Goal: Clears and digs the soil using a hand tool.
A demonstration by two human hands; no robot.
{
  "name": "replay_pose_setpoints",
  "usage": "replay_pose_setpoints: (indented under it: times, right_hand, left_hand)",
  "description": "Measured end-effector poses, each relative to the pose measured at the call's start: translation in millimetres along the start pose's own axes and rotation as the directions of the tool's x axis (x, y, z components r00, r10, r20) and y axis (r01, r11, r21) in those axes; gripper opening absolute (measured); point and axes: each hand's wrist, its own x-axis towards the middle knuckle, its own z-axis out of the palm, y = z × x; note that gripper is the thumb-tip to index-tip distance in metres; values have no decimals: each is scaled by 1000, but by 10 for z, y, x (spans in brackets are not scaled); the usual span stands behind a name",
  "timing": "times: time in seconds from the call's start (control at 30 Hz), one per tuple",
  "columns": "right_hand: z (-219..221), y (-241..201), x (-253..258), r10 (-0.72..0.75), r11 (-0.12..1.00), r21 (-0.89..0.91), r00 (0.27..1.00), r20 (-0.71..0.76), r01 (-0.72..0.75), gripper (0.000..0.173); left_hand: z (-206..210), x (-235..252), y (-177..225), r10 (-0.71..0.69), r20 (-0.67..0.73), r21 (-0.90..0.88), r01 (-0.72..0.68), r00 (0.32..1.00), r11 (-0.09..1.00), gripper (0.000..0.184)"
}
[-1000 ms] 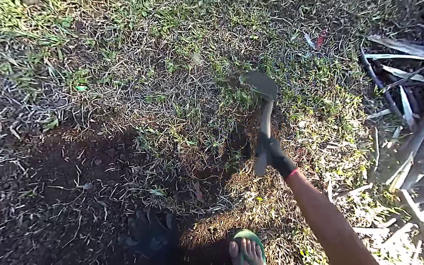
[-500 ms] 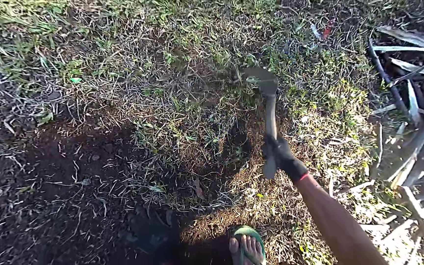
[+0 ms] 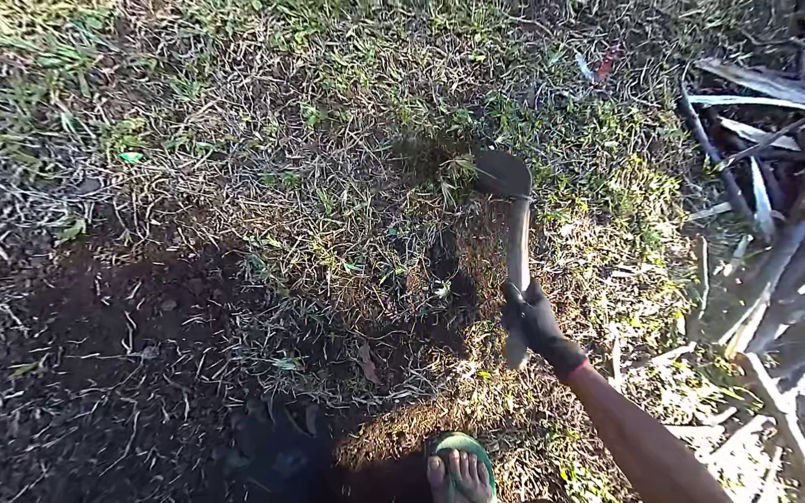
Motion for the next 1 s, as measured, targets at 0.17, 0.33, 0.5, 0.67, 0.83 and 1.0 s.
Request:
replay_pose_setpoints:
  times: [0.17,0.33,0.5,0.67,0.83,1.0]
  right_hand:
    - [-310,-254,294,-78,976,185,979,-191,113,37]
    - [477,-274,583,-117,808,571,990,-83,143,42]
    - [419,5,171,45,967,247,994,95,-67,38]
    - [-233,-86,113,-32,992,120,996,-88,42,38]
    - [91,-457,550,-77,802,574,981,-179,167,44]
    - [649,-4,364,-16,905,423,990,137,-44,36]
  left_hand:
    - [-238,88,77,33,-24,-23,-34,999,999,80]
    - [-50,148,-14,29,-106,-11,-31,994,999,84]
    - [-105,132,-1,22,-86,-31,-25,996,999,84]
    - [-176,146,62,23,-76,-13,-24,997,1000,83]
    - [-128,168,39,19,-84,-18,-21,996,1000,85]
    - [-100,159,60,30,-148,-23,-33,989,999,83]
